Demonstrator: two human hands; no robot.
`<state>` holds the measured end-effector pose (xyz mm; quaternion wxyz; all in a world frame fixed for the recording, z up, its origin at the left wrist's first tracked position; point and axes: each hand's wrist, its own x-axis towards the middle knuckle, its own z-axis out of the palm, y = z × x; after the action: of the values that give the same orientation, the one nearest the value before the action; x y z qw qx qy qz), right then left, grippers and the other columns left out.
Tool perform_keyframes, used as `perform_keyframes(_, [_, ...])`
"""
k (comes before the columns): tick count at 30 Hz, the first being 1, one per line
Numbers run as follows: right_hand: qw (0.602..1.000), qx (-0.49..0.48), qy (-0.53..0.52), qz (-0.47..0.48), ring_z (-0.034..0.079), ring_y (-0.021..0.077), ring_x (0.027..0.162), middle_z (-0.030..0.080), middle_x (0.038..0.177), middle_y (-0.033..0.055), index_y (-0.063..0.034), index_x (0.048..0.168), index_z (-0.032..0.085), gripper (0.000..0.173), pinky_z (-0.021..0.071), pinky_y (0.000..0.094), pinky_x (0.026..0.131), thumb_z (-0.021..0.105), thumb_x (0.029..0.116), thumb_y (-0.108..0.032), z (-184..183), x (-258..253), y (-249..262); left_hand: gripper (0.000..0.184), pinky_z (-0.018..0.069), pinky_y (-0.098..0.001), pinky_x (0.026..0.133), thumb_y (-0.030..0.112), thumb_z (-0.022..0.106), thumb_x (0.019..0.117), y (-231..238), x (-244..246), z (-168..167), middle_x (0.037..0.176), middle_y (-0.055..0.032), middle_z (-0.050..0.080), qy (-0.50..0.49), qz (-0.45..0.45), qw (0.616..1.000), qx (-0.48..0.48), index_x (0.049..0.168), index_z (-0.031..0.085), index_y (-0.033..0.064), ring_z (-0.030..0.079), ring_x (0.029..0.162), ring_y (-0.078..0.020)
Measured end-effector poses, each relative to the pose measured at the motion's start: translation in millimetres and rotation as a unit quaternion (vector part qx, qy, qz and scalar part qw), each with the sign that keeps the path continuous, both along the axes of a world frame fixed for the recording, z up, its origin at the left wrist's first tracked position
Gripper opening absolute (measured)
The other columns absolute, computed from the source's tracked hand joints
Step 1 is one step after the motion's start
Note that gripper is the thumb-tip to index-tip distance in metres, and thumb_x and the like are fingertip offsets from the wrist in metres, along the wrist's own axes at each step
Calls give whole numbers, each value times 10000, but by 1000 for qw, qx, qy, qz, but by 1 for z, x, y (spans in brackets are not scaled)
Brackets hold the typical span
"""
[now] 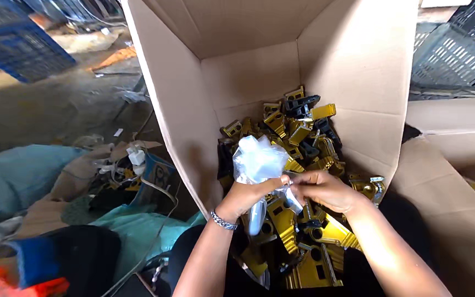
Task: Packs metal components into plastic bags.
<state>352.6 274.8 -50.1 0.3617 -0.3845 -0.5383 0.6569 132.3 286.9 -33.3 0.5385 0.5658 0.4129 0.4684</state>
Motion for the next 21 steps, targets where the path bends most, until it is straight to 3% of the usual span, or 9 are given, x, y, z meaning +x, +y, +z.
perform_keyframes(2, [998, 23, -7, -64, 620, 14, 653, 676, 782, -83, -100, 909, 679, 86, 549, 197, 641, 618, 968, -87, 5, 4, 0, 421, 566, -316, 894, 61, 793, 812, 10, -12, -15, 1026, -100, 708, 190, 97, 970, 116, 1181, 636, -65, 677, 965, -102])
perform_keyframes(4, [988, 51, 13, -143, 584, 12, 559, 640, 673, -84, -149, 770, 633, 170, 522, 187, 563, 668, 920, -78, 11, 3, 1, 506, 547, -492, 889, 50, 780, 812, 23, -27, -23, 1069, -244, 687, 251, 198, 932, 170, 1235, 577, -139, 688, 980, -277])
perform_keyframes(6, [982, 77, -27, -172, 564, 25, 500, 627, 630, -58, -124, 739, 605, 207, 510, 189, 500, 766, 851, -61, 19, -3, 2, 464, 583, -361, 826, 156, 772, 878, 18, -27, -17, 1021, -97, 693, 175, 196, 956, 131, 1264, 588, -26, 684, 890, -149])
perform_keyframes(10, [965, 157, -209, 33, 555, -13, 633, 638, 776, -9, -4, 826, 668, 209, 483, 164, 578, 826, 804, -138, 44, -25, 5, 328, 597, -256, 784, 76, 860, 719, -11, 3, -11, 852, 65, 716, -76, -79, 994, -13, 994, 683, 100, 687, 810, -45])
perform_keyframes(14, [967, 160, -193, -56, 584, 2, 554, 618, 673, -42, -74, 780, 612, 200, 523, 179, 537, 775, 868, -148, 35, -1, 8, 256, 586, -240, 708, 11, 787, 743, 0, -18, -4, 791, 72, 668, 68, 76, 993, 60, 947, 658, 94, 658, 746, -25])
perform_keyframes(17, [902, 139, -385, -139, 680, 186, 853, 710, 946, 107, -18, 1003, 713, 273, 570, 371, 778, 719, 948, -285, 19, 12, -4, 370, 576, -239, 789, 88, 770, 764, 10, -29, -19, 935, 18, 674, 159, 187, 958, 149, 1099, 628, 21, 655, 865, -14])
perform_keyframes(18, [867, 100, -479, -95, 639, 337, 1142, 682, 1210, 197, 5, 1145, 717, 475, 501, 545, 981, 668, 973, -435, 16, 6, -10, 464, 567, -279, 864, 119, 767, 796, 11, -31, -22, 1041, -53, 689, 178, 200, 949, 167, 1203, 604, -34, 660, 955, -50])
perform_keyframes(19, [835, 63, -546, -36, 412, 471, 1401, 502, 1476, 262, 27, 1255, 681, 687, 289, 702, 1118, 600, 963, -589, 11, -6, -15, 508, 569, -295, 898, 135, 758, 813, 13, -31, -24, 1096, -80, 697, 183, 206, 946, 173, 1253, 581, -46, 668, 999, -66])
perform_keyframes(21, [789, 66, -610, 31, 46, 564, 1522, 151, 1657, 317, 47, 1297, 657, 910, -35, 795, 1135, 530, 897, -761, -14, -39, -29, 435, 590, -282, 853, 148, 752, 824, 14, -26, -24, 1045, -45, 720, 174, 217, 945, 172, 1206, 614, -9, 688, 940, -51])
